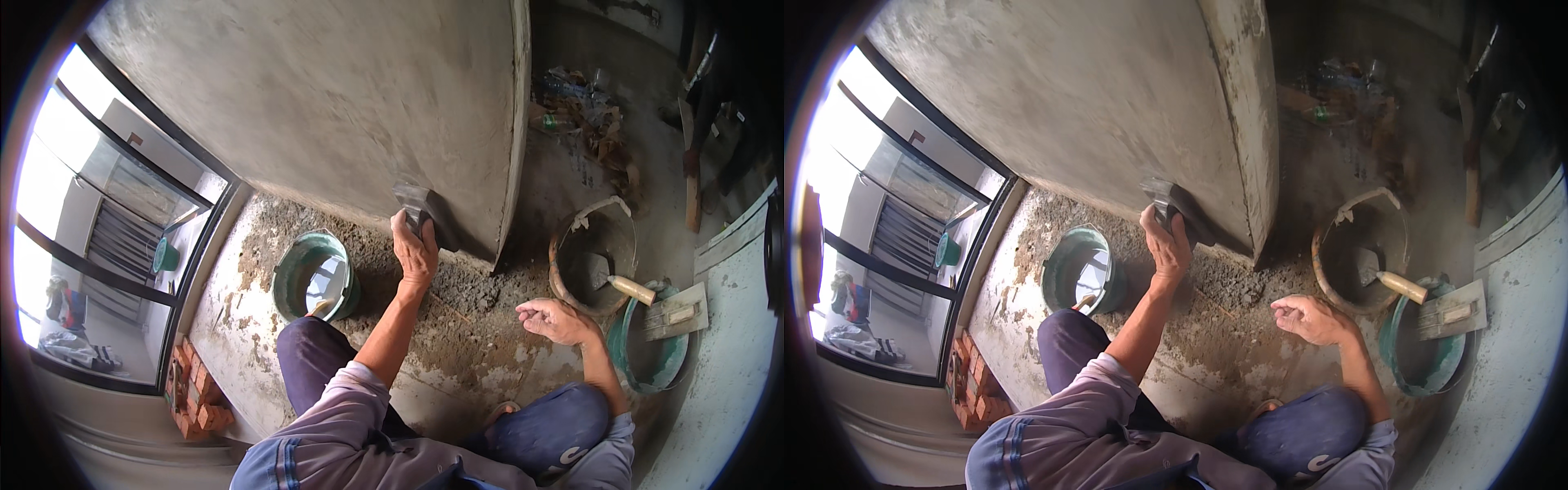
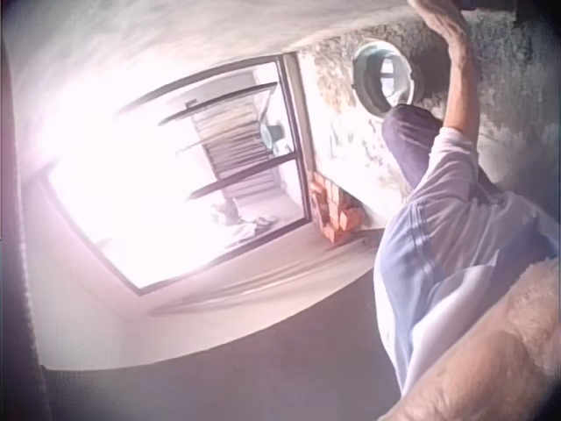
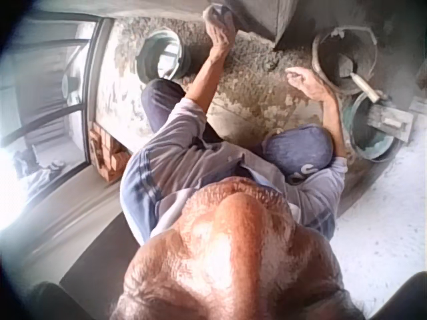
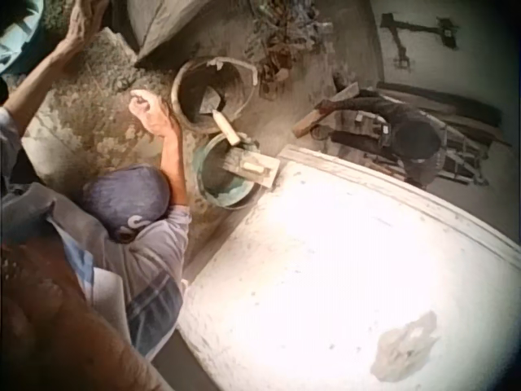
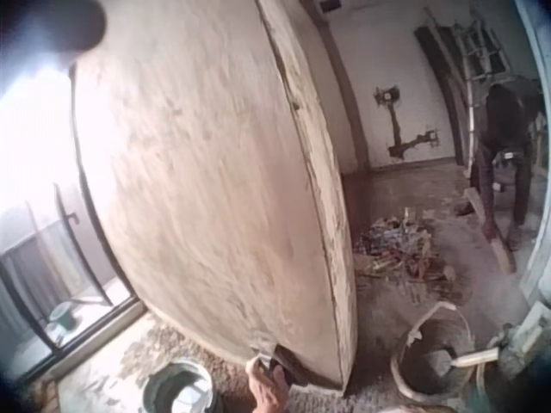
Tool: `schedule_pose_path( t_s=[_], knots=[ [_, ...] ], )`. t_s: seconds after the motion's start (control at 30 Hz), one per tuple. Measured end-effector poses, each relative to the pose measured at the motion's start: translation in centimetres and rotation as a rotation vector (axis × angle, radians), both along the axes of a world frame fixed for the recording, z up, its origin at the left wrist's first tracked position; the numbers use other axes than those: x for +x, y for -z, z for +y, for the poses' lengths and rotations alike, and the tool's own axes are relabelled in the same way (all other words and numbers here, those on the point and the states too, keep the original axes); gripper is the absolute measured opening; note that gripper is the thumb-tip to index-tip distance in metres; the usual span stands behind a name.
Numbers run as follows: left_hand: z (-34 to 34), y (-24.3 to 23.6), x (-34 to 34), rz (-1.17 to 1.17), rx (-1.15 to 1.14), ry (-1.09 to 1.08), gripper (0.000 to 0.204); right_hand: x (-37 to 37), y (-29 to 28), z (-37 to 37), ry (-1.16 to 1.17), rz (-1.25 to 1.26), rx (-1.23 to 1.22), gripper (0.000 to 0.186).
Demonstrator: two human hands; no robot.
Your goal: The person smooths wet mortar on a concrete wall using a hand float, dipping the tool into a bucket of water and applying pressure in circular and sweeping motions.
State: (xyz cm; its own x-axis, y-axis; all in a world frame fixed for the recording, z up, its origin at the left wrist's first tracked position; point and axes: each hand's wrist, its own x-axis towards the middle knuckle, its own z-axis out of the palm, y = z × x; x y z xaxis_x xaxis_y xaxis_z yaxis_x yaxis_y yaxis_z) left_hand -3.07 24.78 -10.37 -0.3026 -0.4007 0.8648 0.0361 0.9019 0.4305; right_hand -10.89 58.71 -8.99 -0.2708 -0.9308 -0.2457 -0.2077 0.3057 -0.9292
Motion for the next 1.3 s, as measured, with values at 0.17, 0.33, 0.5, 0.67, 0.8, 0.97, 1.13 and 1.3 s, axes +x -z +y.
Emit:
schedule_pose_path(
  t_s=[0.17, 0.33, 0.5, 0.67, 0.8, 0.97, 1.13, 1.3],
  knots=[
    [-3.6, -14.5, -0.9, 0.168, -0.144, -0.114, 0.037, 1.6, -4.3, 2.3, 0.041, -0.032, 0.046, 0.046],
    [-2.8, -19.3, -1.9, 0.226, -0.209, -0.03, 0.029, 3.5, -8.8, 3.2, -0.052, 0.158, 0.051, 0.046],
    [3.6, -2.2, 0.0, 0.018, -0.174, 0.1, 0.047, 5.3, -10.3, 3.3, 0.021, 0.239, -0.057, 0.046],
    [4.3, -16.4, -2.0, 0.081, -0.23, 0.119, 0.041, 5.3, -9.5, 4.9, 0.049, 0.219, -0.06, 0.048],
    [5.2, -17.0, -2.7, 0.174, -0.123, 0.138, 0.045, 4.6, -9.3, 4.9, -0.063, 0.15, -0.045, 0.049],
    [4.4, -3.6, -1.0, 0.052, -0.255, 0.084, 0.05, 5.2, -9.1, 4.3, 0.021, 0.162, -0.128, 0.047],
    [3.5, -3.8, -1.0, 0.033, -0.214, 0.07, 0.049, 5.5, -9.4, 4.3, 0.002, 0.206, -0.095, 0.047],
    [0.4, -19.1, -3.2, 0.22, -0.413, 0.11, 0.04, 5.4, -9.4, 4.4, 0.028, 0.205, -0.064, 0.047]
  ],
)
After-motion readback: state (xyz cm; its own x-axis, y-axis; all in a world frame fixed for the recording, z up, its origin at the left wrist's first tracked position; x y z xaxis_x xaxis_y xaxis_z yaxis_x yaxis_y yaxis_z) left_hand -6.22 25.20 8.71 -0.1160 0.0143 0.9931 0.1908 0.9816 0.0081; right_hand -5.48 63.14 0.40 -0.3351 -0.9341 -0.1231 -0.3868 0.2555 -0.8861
